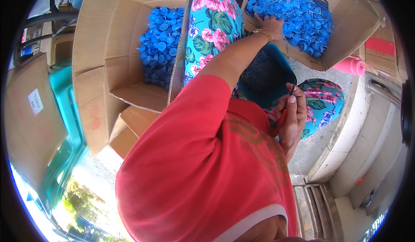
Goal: The person sits cross-legged and repeatedly picks up small blue plastic flowers from a cardboard box. Using orange-handled scissors, they trim the white stems or excess plastic from each flower and place the finished pieces into a teal tray on their lap.
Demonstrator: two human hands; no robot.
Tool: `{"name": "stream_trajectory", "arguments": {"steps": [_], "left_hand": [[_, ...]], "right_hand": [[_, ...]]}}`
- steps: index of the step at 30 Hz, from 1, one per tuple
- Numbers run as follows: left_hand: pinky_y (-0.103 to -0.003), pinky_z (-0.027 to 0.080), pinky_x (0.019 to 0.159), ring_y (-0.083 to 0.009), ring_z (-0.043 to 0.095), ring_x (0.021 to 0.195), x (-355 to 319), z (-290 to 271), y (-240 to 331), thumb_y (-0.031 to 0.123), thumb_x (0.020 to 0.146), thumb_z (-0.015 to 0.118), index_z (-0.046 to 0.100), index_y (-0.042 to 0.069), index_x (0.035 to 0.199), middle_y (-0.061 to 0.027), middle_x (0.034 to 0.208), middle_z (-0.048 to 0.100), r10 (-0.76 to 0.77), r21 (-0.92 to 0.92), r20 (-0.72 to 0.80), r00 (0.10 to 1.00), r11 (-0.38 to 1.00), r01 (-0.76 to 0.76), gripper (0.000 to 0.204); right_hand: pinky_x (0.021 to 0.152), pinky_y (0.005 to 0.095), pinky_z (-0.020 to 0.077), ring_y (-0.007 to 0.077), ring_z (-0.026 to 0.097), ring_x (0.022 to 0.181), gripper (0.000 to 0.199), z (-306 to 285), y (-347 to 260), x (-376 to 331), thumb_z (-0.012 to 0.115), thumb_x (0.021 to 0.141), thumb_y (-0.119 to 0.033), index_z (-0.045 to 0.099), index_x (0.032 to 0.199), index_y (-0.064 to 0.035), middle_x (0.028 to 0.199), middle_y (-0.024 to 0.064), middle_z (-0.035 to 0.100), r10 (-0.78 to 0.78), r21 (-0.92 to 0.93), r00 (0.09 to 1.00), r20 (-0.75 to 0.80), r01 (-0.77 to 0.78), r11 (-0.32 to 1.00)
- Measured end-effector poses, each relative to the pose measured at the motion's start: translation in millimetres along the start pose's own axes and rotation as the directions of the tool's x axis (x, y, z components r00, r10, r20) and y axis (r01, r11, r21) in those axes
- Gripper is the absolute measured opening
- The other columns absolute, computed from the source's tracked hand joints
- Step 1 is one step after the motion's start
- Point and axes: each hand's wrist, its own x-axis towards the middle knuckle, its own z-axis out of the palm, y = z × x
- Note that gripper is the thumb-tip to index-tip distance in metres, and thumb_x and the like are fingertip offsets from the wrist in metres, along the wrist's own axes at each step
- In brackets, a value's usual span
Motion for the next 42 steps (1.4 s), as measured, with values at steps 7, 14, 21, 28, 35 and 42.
{"name": "stream_trajectory", "arguments": {"steps": [7, 14, 21, 28, 35, 42], "left_hand": [[-0.043, 0.046, 0.091, -0.0316, 0.054, 0.112, 7.1, 0.8, -14.7, 0.026, 0.077, 0.061, 0.056, 0.012, 0.114, -0.0168, 0.113, 0.059, 0.066, -0.008, 0.134, 0.989, 0.998, -0.065, 0.04], [-0.041, 0.048, 0.078, -0.0322, 0.059, 0.098, 15.1, -5.3, -17.5, 0.032, 0.07, 0.067, 0.056, 0.007, 0.106, -0.016, 0.101, 0.063, 0.176, 0.007, 0.208, 0.962, 0.983, -0.182, 0.045], [-0.036, 0.045, 0.077, -0.0176, 0.055, 0.092, 20.6, -26.2, -26.2, 0.032, 0.071, 0.073, 0.057, 0.011, 0.102, -0.0048, 0.096, 0.061, 0.163, -0.456, 0.384, 0.909, 0.889, 0.034, 0.041], [-0.027, 0.046, 0.072, -0.0112, 0.054, 0.084, -81.8, -85.0, 15.6, 0.02, 0.075, 0.074, 0.06, 0.011, 0.098, 0.0, 0.091, 0.058, 0.479, -0.845, 0.353, 0.804, 0.533, 0.054, 0.028], [-0.021, 0.041, 0.057, -0.0059, 0.05, 0.065, -139.0, -85.2, 17.9, 0.027, 0.078, 0.075, 0.055, 0.007, 0.085, 0.0024, 0.072, 0.053, 0.377, -0.78, 0.376, 0.847, 0.621, 0.07, 0.029], [-0.026, 0.045, 0.072, -0.0103, 0.053, 0.082, -166.5, -106.4, 24.1, 0.025, 0.091, 0.057, 0.057, 0.003, 0.104, -0.0038, 0.092, 0.058, 0.454, -0.877, 0.469, 0.757, 0.135, 0.462, 0.025]], "right_hand": [[0.047, 0.0182, 0.0273, 0.0027, 0.033, 0.051, 0.026, 0.2, -1.8, -7.8, 0.048, 0.096, -0.017, 0.051, 0.116, -0.0012, 0.064, -0.004, 0.043, -0.06, -0.021, 0.998, 0.01, 0.061, 0.998], [0.046, 0.0186, 0.0267, 0.0025, 0.033, 0.051, 0.025, -4.9, 0.3, -13.1, 0.048, 0.096, -0.019, 0.052, 0.114, -0.0017, 0.063, -0.0047, 0.042, -0.09, -0.046, 0.996, -0.01, 0.089, 0.995], [0.046, 0.019, 0.0274, 0.0028, 0.035, 0.051, 0.025, -8.7, 1.1, -15.9, 0.048, 0.096, -0.02, 0.053, 0.113, -0.0022, 0.061, -0.0039, 0.043, -0.134, -0.059, 0.991, -0.022, 0.132, 0.989], [0.045, 0.0185, 0.0261, 0.0026, 0.034, 0.051, 0.026, -18.8, 4.1, -6.8, 0.047, 0.096, -0.02, 0.053, 0.113, -0.0011, 0.061, -0.0037, 0.043, -0.136, 0.046, 0.987, -0.08, 0.14, 0.989], [0.044, 0.019, 0.0255, 0.0031, 0.034, 0.051, 0.026, -13.6, -0.6, -8.6, 0.05, 0.095, -0.02, 0.052, 0.112, -0.0003, 0.062, -0.0035, 0.043, -0.132, 0.062, 0.988, -0.077, 0.137, 0.989], [0.044, 0.0192, 0.0276, 0.0038, 0.038, 0.051, 0.028, -16.7, 0.9, -10.0, 0.048, 0.095, -0.022, 0.052, 0.113, -0.0006, 0.062, -0.0024, 0.044, -0.115, 0.04, 0.992, -0.044, 0.117, 0.992]]}}
